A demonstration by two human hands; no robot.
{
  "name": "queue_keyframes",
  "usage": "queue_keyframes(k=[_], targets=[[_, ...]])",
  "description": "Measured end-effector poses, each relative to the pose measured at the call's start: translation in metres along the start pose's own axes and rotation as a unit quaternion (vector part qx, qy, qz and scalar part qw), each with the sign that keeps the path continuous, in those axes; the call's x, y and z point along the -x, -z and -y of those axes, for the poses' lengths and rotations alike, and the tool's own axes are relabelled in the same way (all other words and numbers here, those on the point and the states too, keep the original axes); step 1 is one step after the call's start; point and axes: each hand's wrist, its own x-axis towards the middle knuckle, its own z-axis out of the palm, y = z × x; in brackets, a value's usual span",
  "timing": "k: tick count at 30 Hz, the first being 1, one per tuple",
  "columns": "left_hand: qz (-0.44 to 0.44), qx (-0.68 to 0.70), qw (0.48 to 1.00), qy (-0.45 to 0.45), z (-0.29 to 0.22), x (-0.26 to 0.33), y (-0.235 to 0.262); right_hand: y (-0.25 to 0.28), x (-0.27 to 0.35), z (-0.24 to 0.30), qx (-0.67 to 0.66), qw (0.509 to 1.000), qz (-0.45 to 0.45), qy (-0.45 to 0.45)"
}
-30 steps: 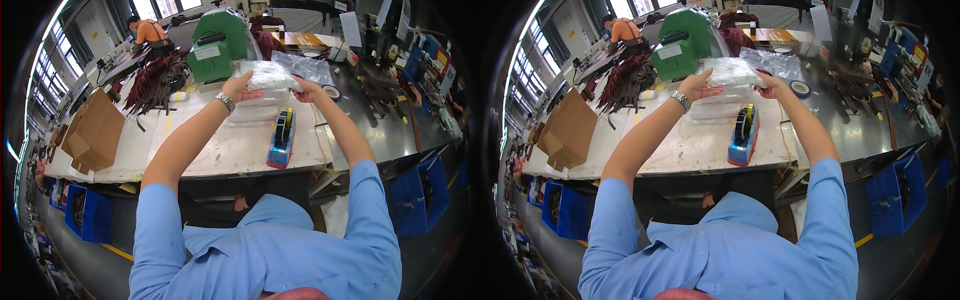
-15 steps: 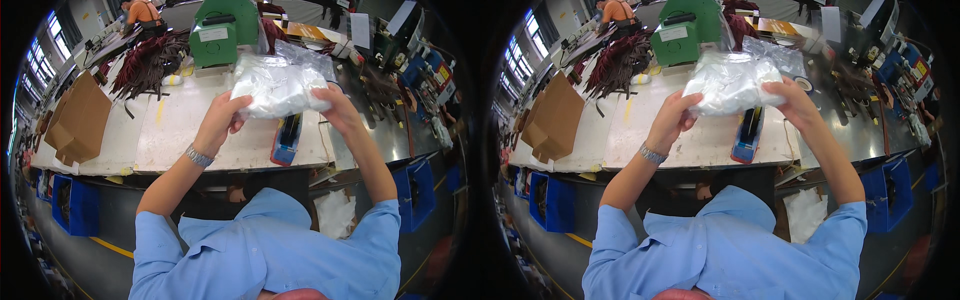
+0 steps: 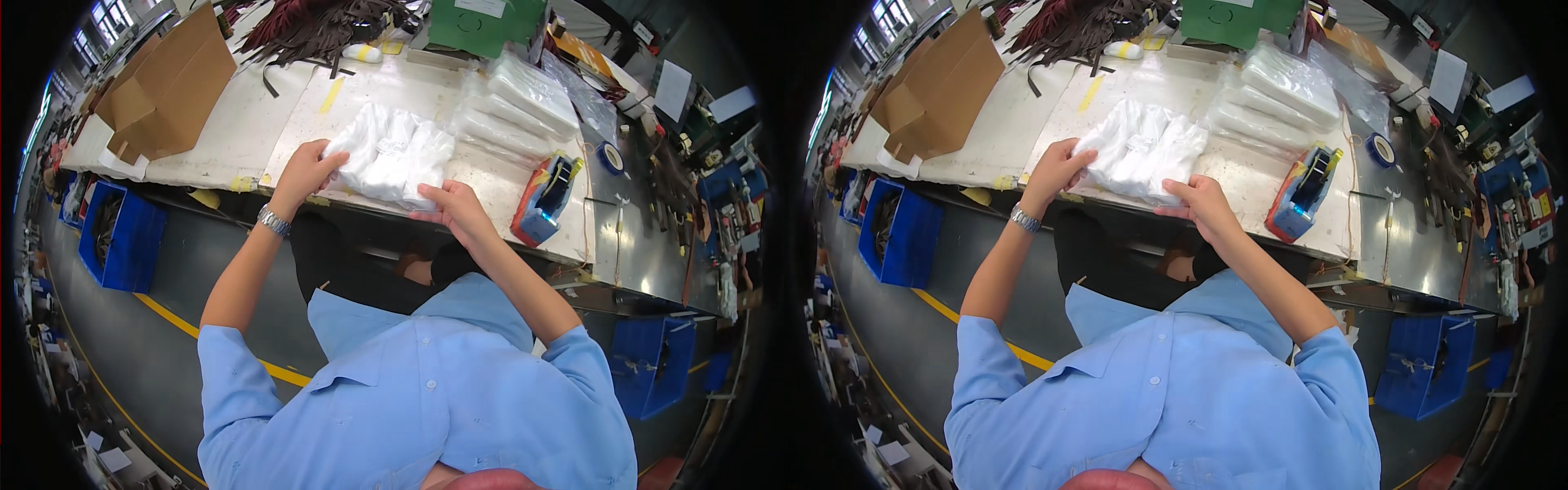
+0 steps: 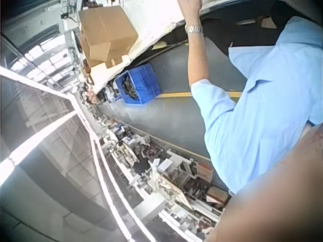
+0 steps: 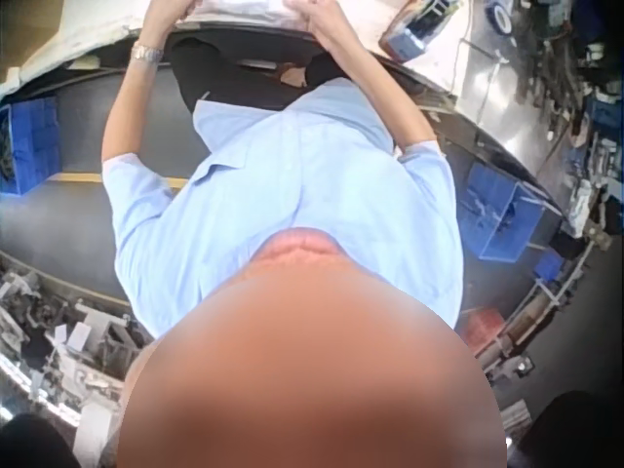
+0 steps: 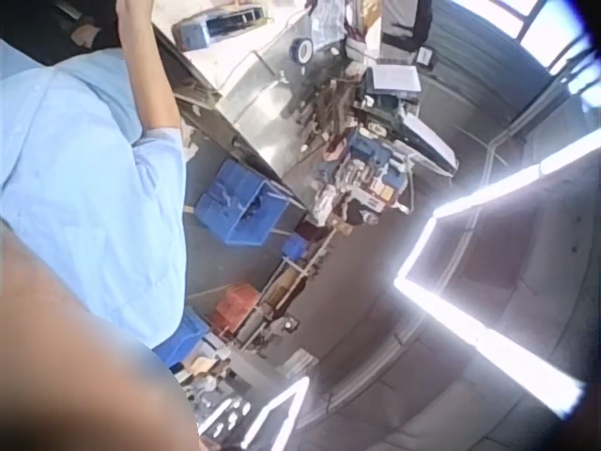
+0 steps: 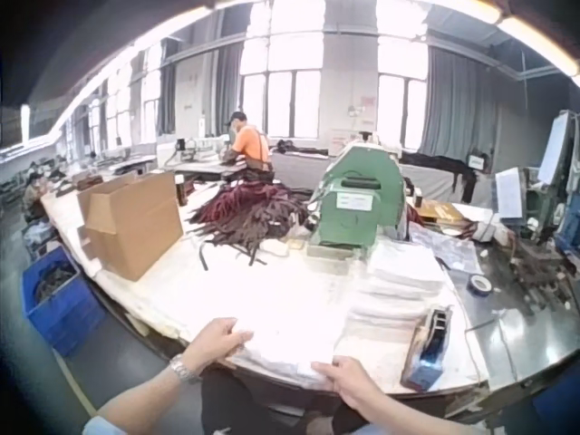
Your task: Packing and securing metal buckles on a plastic sheet using tape.
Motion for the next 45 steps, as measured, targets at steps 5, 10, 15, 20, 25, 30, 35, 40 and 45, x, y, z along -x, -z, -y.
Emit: queue_keyframes(k=[5, 10, 15, 20, 25, 30, 35, 40, 45], targets=[[-0.017, 0.023, 0.997, 0.071, 0.027, 0.027, -0.005, 0.011, 0.008, -0.005, -0.04, 0.997, 0.024, -0.064], [-0.064, 0.105, 0.989, 0.079, 0.034, 0.045, -0.021, 0.011, 0.028, 0.007, -0.011, 0.997, 0.03, -0.077], [-0.083, 0.175, 0.975, 0.106, 0.041, 0.057, -0.032, 0.005, 0.038, -0.003, 0.155, 0.987, 0.016, 0.031], [-0.085, 0.255, 0.957, 0.11, 0.032, 0.063, -0.037, 0.0, 0.047, 0.001, 0.358, 0.931, -0.038, 0.062], [-0.089, 0.211, 0.964, 0.135, 0.025, 0.058, -0.042, -0.001, 0.044, 0.003, 0.635, 0.758, -0.057, 0.139], [-0.131, 0.212, 0.961, 0.124, 0.021, 0.054, -0.05, 0.002, 0.029, -0.009, 0.683, 0.667, -0.082, 0.284], [-0.15, 0.241, 0.95, 0.128, 0.019, 0.048, -0.048, 0.002, 0.009, -0.025, 0.678, 0.662, -0.063, 0.312], [-0.188, 0.266, 0.944, 0.052, -0.03, 0.048, -0.042, -0.012, 0.008, -0.021, 0.717, 0.62, -0.086, 0.306], [-0.149, 0.232, 0.961, 0.001, -0.097, 0.04, -0.024, -0.018, -0.001, -0.011, 0.564, 0.757, -0.021, 0.331]])
